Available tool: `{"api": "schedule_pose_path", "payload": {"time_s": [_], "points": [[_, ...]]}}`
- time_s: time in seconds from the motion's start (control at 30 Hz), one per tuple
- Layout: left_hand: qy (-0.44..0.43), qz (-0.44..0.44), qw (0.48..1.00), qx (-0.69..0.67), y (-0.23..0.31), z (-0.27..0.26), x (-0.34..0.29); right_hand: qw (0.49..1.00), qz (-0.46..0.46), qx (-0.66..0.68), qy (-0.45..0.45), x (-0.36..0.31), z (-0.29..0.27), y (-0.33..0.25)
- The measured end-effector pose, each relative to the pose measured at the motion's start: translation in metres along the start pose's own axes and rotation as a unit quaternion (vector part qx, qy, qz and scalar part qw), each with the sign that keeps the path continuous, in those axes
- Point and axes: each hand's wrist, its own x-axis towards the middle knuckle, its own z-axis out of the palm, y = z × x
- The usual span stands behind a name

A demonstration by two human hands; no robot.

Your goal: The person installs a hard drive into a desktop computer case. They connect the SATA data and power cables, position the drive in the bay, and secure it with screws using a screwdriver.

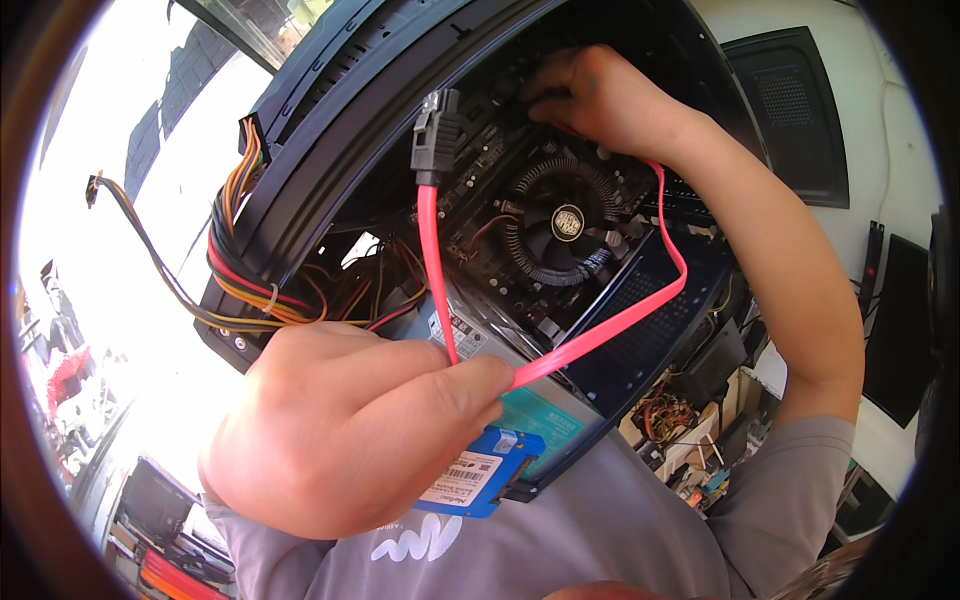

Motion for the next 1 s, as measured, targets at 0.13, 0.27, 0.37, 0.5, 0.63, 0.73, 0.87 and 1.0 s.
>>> {"api": "schedule_pose_path", "payload": {"time_s": [0.13,0.27,0.37,0.5,0.63,0.73,0.87,1.0], "points": [[-0.002,0.003,1.000,0.007,-0.001,0.002,0.001,0.999,-0.044,-0.027,0.017,-0.001,0.006,0.009],[-0.006,0.006,1.000,0.021,0.002,0.001,0.001,0.999,-0.025,-0.029,-0.016,0.003,0.000,0.005],[-0.013,0.010,1.000,0.019,0.000,0.000,0.001,0.999,0.000,0.003,-0.037,0.004,-0.005,0.003],[-0.013,0.010,1.000,0.012,0.000,0.000,0.001,0.999,-0.006,-0.028,-0.021,0.005,-0.004,-0.002],[-0.014,0.012,1.000,0.014,0.001,0.001,0.000,0.997,-0.029,-0.057,-0.034,0.009,-0.002,0.001],[0.010,0.023,1.000,0.017,-0.004,0.007,0.003,0.995,0.031,-0.065,-0.066,0.014,-0.002,-0.009],[0.022,0.017,0.999,0.028,-0.002,0.009,0.003,0.987,0.097,-0.037,-0.121,0.025,-0.007,-0.017],[0.005,-0.044,0.997,0.060,0.015,0.005,0.005,0.990,0.078,-0.013,-0.120,0.031,-0.009,-0.008]]}}
